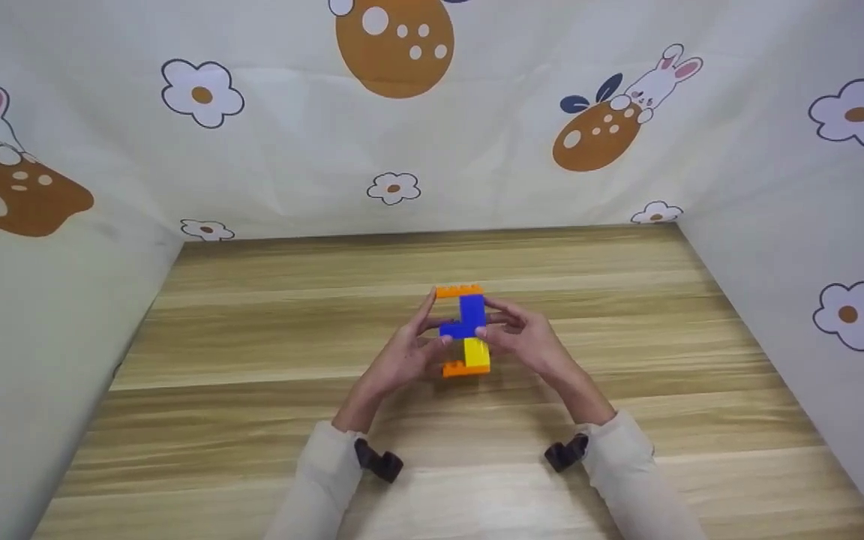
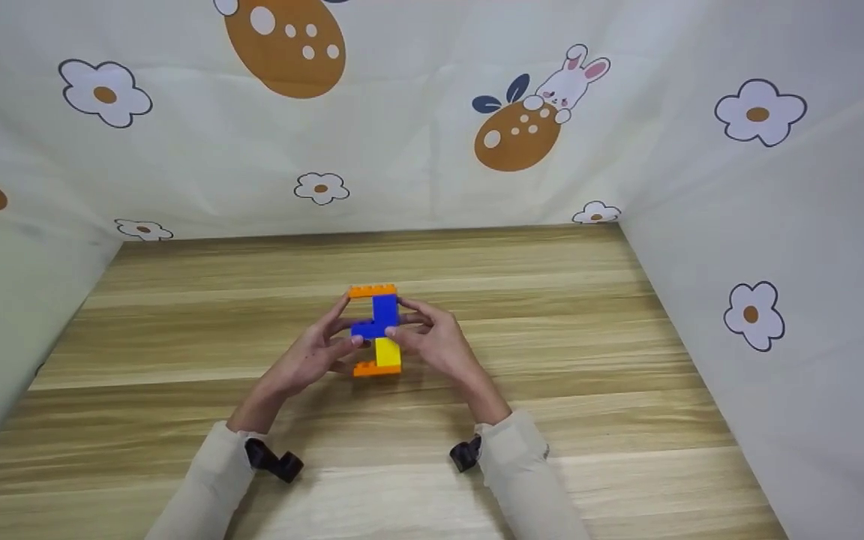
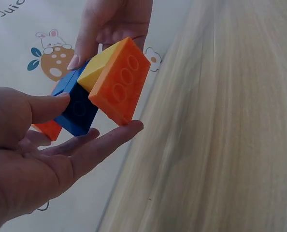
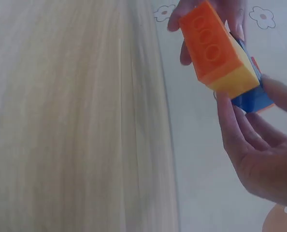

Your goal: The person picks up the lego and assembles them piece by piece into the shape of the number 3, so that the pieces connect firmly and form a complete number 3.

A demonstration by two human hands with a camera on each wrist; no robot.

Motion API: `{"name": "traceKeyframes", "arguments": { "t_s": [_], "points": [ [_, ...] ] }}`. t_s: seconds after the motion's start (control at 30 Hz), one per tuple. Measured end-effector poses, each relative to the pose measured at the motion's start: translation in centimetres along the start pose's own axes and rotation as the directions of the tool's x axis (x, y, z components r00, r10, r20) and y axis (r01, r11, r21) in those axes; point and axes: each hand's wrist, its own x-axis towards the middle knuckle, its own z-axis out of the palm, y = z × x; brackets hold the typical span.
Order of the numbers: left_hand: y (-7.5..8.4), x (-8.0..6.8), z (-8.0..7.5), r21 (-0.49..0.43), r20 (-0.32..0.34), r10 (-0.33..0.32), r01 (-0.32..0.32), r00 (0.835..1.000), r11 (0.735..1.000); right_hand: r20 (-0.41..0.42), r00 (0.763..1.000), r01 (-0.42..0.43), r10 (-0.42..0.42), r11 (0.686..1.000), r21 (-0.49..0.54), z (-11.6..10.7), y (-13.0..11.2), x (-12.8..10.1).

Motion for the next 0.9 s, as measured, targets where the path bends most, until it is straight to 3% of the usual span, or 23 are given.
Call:
{"name": "traceKeyframes", "arguments": {
  "t_s": [0.2, 0.5, 0.63, 0.77, 0.9],
  "points": [
    [-0.4, 0.3, 0.3, -0.017, -0.111, -0.028, 0.027, 0.993, 0.999, 0.173, 0.985, -0.001, -0.005, 0.999, 0.036, -0.2, -0.1, -0.3],
    [-0.5, 0.9, 1.0, -0.037, -0.15, -0.136, 0.132, 0.979, 0.991, 0.055, 0.994, -0.1, 0.095, 0.991, 0.094, -0.4, 0.9, 0.3],
    [-0.9, 1.3, 1.2, -0.003, -0.166, -0.226, 0.228, 0.96, 0.974, 0.02, 0.992, -0.129, 0.128, 0.989, 0.078, -0.3, 1.3, 0.6],
    [-1.2, 1.7, 1.4, -0.021, -0.187, -0.293, 0.295, 0.938, 0.955, 0.017, 0.991, -0.137, 0.136, 0.989, 0.063, -0.2, 1.7, 0.8],
    [-1.4, 1.8, 1.5, -0.033, -0.206, -0.296, 0.296, 0.933, 0.955, 0.071, 0.987, -0.146, 0.144, 0.989, 0.03, -0.3, 1.8, 0.8]
  ]
}}
